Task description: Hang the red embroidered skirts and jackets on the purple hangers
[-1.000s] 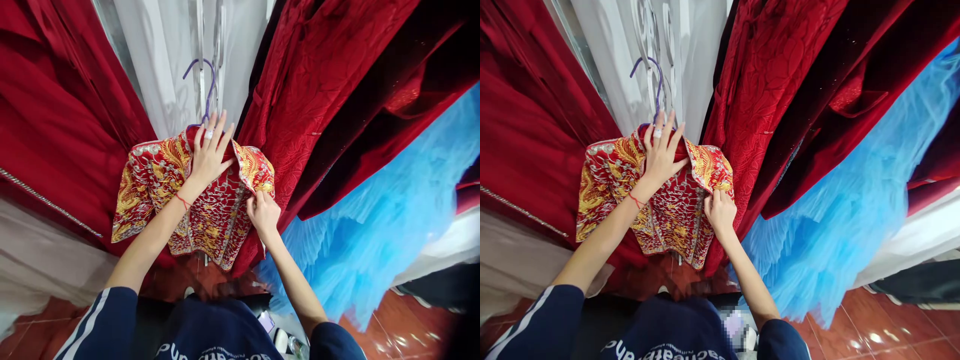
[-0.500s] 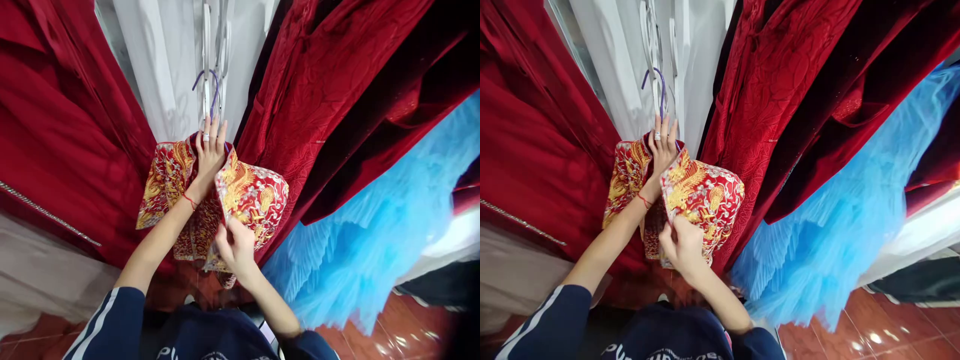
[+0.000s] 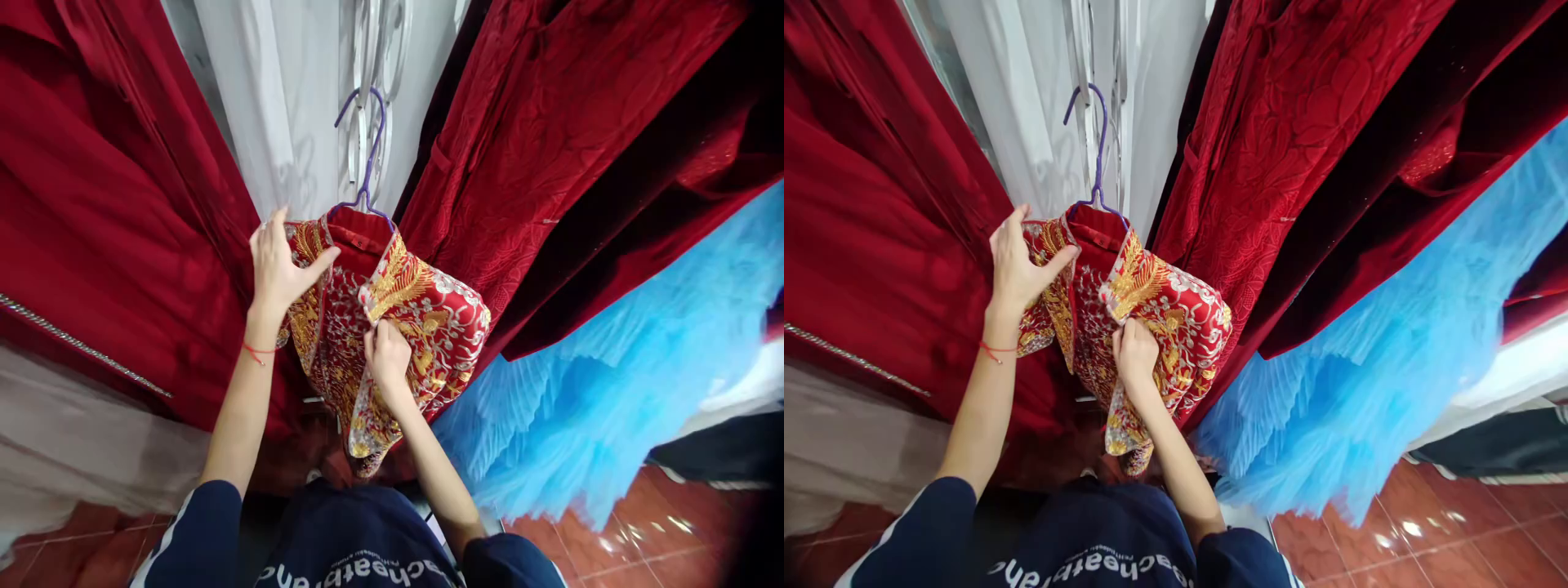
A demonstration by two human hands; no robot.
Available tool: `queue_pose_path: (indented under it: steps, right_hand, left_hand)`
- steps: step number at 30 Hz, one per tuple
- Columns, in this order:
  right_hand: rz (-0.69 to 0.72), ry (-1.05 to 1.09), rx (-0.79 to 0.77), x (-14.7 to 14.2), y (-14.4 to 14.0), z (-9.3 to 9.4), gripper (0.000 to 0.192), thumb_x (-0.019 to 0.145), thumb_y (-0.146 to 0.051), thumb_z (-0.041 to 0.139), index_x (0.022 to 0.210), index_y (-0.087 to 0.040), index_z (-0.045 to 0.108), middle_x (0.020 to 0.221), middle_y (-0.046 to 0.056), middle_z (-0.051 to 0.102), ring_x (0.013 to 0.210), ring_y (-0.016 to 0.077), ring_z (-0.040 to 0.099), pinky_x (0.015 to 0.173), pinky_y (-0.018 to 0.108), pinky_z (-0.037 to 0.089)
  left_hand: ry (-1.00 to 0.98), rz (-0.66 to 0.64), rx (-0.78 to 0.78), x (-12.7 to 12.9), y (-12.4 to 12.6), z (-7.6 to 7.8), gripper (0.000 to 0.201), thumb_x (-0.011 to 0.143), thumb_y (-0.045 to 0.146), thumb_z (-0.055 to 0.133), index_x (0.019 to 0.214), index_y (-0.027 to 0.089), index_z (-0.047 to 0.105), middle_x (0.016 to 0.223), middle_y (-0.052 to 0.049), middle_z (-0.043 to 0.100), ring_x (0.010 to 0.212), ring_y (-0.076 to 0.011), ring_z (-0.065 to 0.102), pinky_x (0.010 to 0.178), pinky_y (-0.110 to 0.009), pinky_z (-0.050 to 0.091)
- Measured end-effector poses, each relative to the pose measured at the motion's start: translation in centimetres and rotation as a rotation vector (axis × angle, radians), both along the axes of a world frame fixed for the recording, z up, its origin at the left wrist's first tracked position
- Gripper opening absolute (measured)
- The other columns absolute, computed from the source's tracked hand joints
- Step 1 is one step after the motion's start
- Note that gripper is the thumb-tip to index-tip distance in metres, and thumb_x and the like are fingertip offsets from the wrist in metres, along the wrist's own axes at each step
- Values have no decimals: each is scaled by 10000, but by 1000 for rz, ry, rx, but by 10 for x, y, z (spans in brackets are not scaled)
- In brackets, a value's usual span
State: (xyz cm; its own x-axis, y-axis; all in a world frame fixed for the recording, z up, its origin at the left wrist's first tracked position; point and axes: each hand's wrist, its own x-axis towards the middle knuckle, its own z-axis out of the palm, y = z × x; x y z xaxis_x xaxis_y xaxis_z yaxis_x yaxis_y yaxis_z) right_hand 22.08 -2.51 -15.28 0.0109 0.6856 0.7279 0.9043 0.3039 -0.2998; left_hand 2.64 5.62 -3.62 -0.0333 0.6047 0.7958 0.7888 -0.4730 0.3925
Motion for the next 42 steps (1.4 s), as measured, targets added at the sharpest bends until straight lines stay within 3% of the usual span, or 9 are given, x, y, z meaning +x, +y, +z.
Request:
queue_pose_path:
  steps: [5, 9, 20, 26, 29, 31, 36, 39, 42]
  right_hand:
    - [-30, 8, -104, -2, 25, -9, 169, 957, -192, 420, 809, -207, 501, 755, 41, 600, 678, 165, 529, 661, 269, 368]
    - [-61, 73, -81, -8, 21, -3, 171, 963, -191, 409, 811, -211, 485, 764, 41, 598, 691, 165, 535, 663, 266, 375]
    - [-6, 205, 58, -72, -5, 29, 246, 990, -222, 376, 763, -220, 470, 670, 7, 525, 599, 147, 477, 587, 269, 328]
    - [-47, 187, 12, -67, 5, 16, 251, 985, -248, 397, 752, -213, 483, 650, 0, 524, 562, 136, 459, 565, 269, 306]
    - [-6, 131, -127, -50, 17, 9, 250, 995, -254, 392, 788, -199, 521, 684, 14, 575, 565, 134, 486, 549, 268, 302]
    - [100, 141, -153, -22, 16, 12, 273, 1004, -334, 440, 786, -203, 539, 703, 11, 594, 606, 133, 519, 584, 258, 349]
    - [-22, 171, 253, 73, 10, 51, 220, 960, -407, 541, 875, -210, 589, 864, 61, 642, 835, 196, 580, 795, 345, 451]
    - [-81, -9, 396, 109, 31, 82, 325, 975, -448, 496, 1152, -194, 595, 1163, 148, 629, 1129, 278, 544, 962, 466, 411]
    - [-33, -190, 256, 124, 63, 100, 415, 989, -509, 452, 1227, -195, 583, 1160, 149, 649, 1088, 287, 569, 938, 465, 415]
  left_hand:
    - [38, -124, -53, -50, 51, -9, 643, 726, 659, 730, 1201, 245, 604, 1285, -133, 639, 1270, -311, 551, 1146, -471, 357]
    - [28, -107, -35, -61, 67, -12, 491, 718, 629, 752, 991, 237, 642, 1052, -102, 684, 1099, -299, 612, 1058, -437, 411]
    - [93, 96, 52, -62, 9, -6, 449, 820, 622, 663, 659, 222, 538, 637, -15, 583, 657, -190, 549, 695, -313, 358]
    - [2, 126, -27, -53, -11, 13, 415, 817, 536, 698, 609, 221, 526, 561, 3, 515, 638, -182, 542, 609, -293, 278]
    - [3, 101, -64, -59, -16, 20, 344, 771, 512, 746, 649, 228, 596, 551, 13, 534, 623, -176, 545, 597, -286, 309]
    - [-38, -50, -119, -73, -13, 21, 305, 754, 517, 757, 722, 230, 659, 624, 5, 616, 638, -167, 568, 610, -279, 372]
    - [-328, -422, -378, -110, 10, 6, 407, 824, 592, 645, 945, 216, 742, 873, -76, 739, 719, -176, 639, 650, -291, 496]
    - [-406, -453, -510, -109, 18, -2, 390, 724, 530, 772, 938, 205, 748, 858, -68, 741, 665, -164, 638, 612, -279, 507]
    - [-408, -373, -403, -96, 17, -4, 337, 642, 430, 847, 849, 195, 723, 784, -24, 710, 634, -142, 614, 607, -260, 495]
